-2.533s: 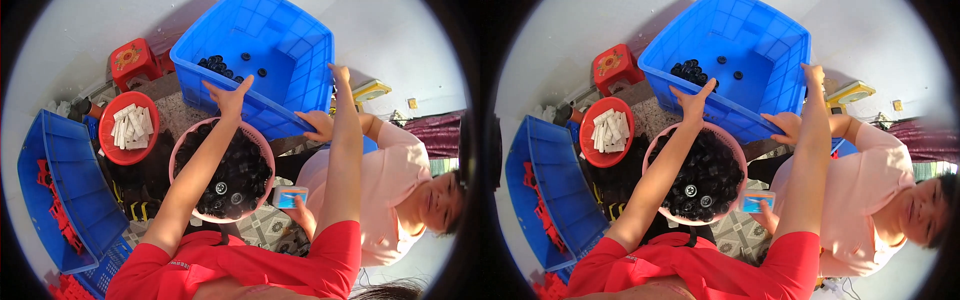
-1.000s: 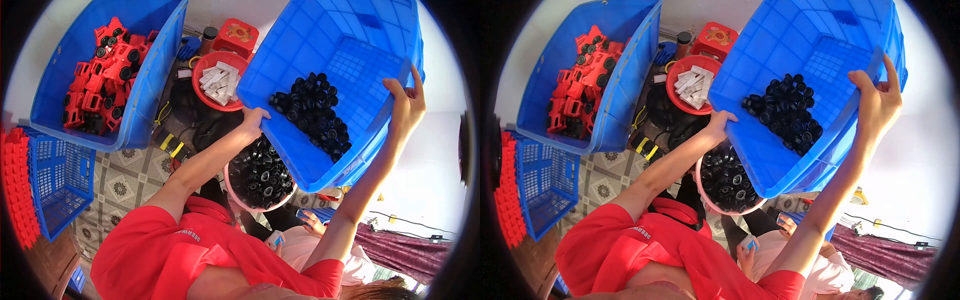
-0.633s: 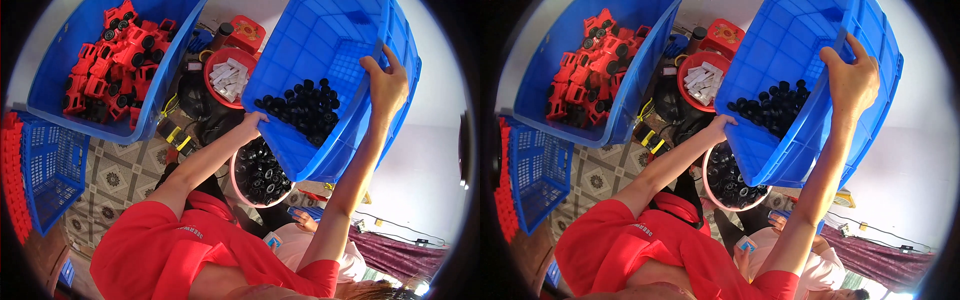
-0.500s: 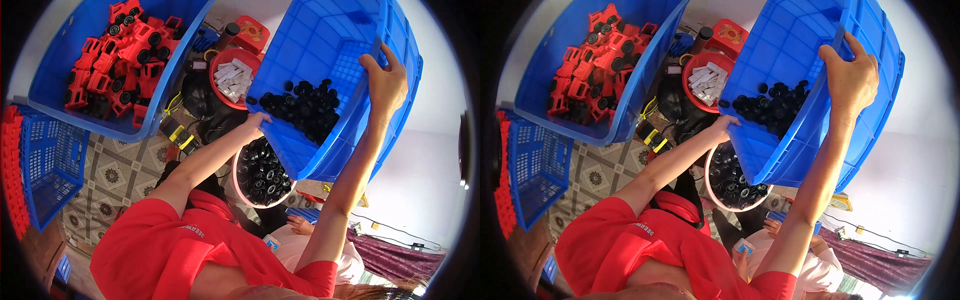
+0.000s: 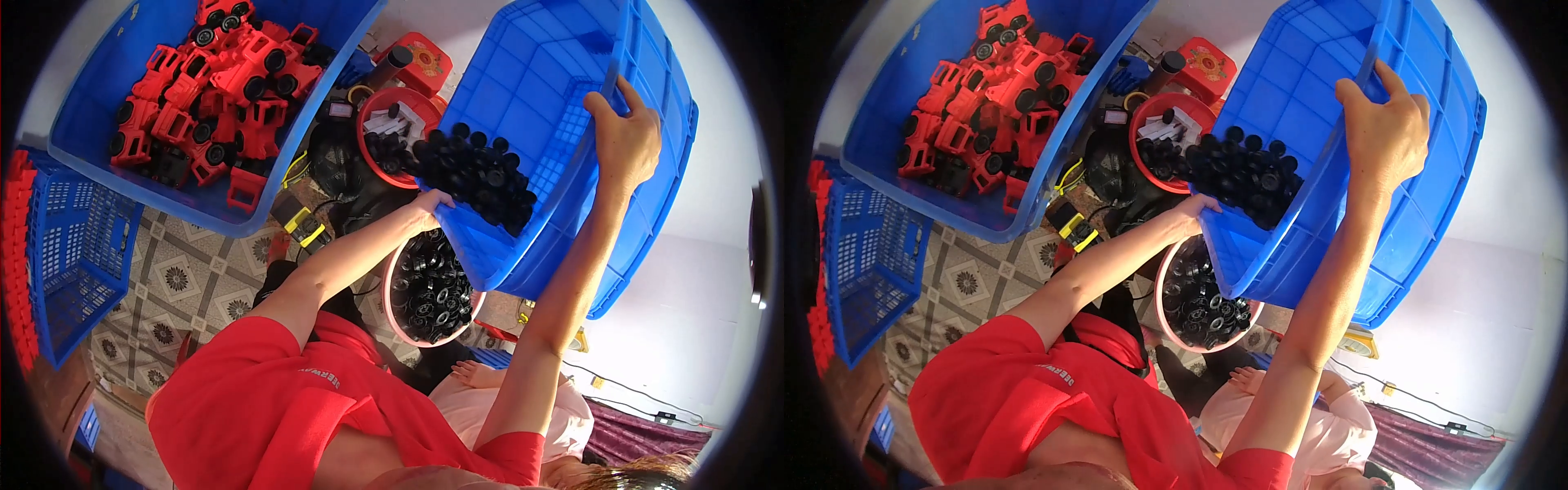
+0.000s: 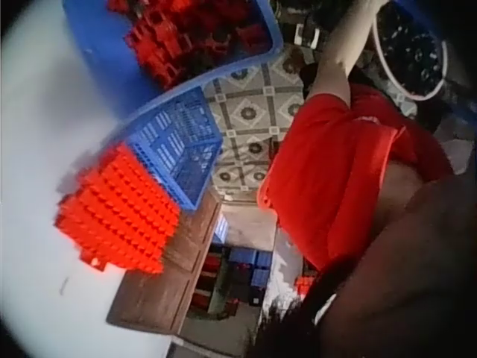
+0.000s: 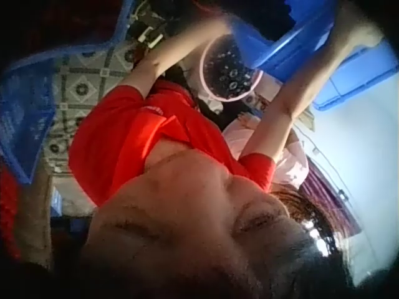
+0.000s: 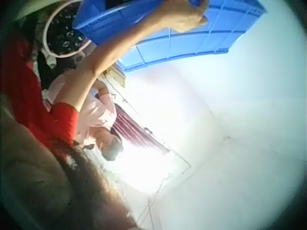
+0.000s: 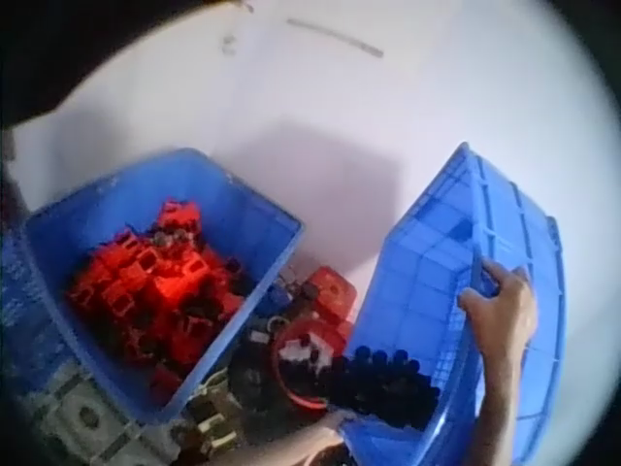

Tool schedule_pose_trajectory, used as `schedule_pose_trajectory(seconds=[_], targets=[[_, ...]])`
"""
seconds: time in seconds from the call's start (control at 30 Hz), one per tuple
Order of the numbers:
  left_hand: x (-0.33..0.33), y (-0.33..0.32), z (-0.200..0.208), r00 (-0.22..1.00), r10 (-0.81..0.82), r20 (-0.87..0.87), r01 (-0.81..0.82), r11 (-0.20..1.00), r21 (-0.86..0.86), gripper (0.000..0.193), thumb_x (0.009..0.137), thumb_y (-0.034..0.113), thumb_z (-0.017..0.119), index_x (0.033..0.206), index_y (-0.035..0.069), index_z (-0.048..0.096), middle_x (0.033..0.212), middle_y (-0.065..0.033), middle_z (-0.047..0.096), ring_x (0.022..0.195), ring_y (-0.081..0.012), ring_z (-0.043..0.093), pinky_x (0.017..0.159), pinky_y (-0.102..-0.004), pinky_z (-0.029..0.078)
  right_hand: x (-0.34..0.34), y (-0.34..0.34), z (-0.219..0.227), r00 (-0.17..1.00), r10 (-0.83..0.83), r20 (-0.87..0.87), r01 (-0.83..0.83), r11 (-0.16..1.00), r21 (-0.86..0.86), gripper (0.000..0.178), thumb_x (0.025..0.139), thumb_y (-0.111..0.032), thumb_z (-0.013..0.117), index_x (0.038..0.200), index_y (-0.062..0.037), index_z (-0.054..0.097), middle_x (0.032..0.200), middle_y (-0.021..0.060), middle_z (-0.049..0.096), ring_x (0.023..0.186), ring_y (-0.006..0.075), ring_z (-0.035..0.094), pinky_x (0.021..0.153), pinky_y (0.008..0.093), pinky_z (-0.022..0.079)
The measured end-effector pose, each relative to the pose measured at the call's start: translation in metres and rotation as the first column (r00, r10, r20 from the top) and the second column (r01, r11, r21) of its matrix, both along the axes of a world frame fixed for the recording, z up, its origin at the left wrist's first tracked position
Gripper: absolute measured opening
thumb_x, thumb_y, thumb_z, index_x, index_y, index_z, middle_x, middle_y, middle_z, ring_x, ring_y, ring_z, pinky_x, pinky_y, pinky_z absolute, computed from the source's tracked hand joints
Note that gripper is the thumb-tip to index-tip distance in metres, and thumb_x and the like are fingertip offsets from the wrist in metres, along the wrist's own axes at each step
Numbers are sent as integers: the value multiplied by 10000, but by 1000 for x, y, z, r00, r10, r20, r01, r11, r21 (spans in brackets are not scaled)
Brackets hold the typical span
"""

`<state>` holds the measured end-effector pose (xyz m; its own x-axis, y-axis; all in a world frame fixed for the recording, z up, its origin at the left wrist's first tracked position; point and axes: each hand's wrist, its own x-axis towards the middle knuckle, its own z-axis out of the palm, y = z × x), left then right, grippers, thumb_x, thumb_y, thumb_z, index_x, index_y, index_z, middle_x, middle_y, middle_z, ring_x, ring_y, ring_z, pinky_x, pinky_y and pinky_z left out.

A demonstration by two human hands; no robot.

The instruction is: The person sorts and moves various plastic components, blue crates, pink baskets, and red crates by hand in a manufacturing workspace.

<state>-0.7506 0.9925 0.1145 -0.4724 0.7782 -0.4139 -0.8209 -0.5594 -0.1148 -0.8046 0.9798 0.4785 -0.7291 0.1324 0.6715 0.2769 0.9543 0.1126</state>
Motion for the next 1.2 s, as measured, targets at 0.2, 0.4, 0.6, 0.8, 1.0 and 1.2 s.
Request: schedule_pose_trajectory(seconds=[0.2, 0.4, 0.6, 0.8, 1.0, 1.2], targets=[[-15, 15, -32, 998, -68, 15, 66, 996, 64, 80, 686, -14, 503, 760, -45, 506, 807, -191, 576, 730, -339, 605, 769, -477, 528, -6, -3, 0, 999, -47, 13, 47, 999, -19, 522, 589, -365, 702, 1096, -238, 693, 903, 50, 591, 841, 230, 629, 733, 382, 509], [-18, 27, -26, 998, -57, -12, 58, 994, 93, 65, 701, -6, 506, 745, -52, 521, 773, -183, 586, 702, -316, 614, 756, -444, 534, -10, 0, 1, 999, -49, -10, 49, 998, 27, 526, 591, -374, 696, 1099, -239, 691, 911, 56, 590, 839, 235, 631, 721, 386, 513], [-27, 27, -15, 997, -44, 57, 34, 987, 157, 172, 650, -115, 507, 798, -44, 453, 746, -162, 497, 639, -322, 577, 694, -497, 546, -12, -10, 7, 999, -15, -36, 18, 995, 94, 525, 592, -382, 694, 1095, -231, 694, 900, 59, 593, 821, 229, 636, 690, 382, 520], [-33, 29, -13, 998, -25, -49, 33, 988, 151, 105, 661, -77, 526, 720, -12, 469, 689, -125, 506, 570, -283, 558, 622, -418, 545, -14, -14, 9, 999, 17, -43, -13, 995, 95, 517, 595, -384, 695, 1089, -233, 698, 876, 57, 597, 790, 221, 640, 665, 378, 520], [-31, 27, -3, 998, -47, -33, 51, 990, 131, 91, 669, -61, 523, 724, -10, 472, 669, -123, 504, 576, -279, 564, 633, -422, 549, -13, -16, 11, 997, 45, -57, -37, 989, 142, 512, 603, -390, 689, 1091, -239, 698, 845, 51, 586, 765, 210, 637, 641, 370, 516], [-33, 24, -7, 999, -49, -20, 52, 977, 205, 132, 671, -57, 523, 791, -31, 475, 731, -151, 520, 645, -298, 582, 710, -459, 546, -14, -24, 11, 997, 65, -50, -57, 988, 143, 505, 611, -393, 685, 1094, -244, 697, 837, 50, 581, 757, 206, 632, 625, 361, 512]])
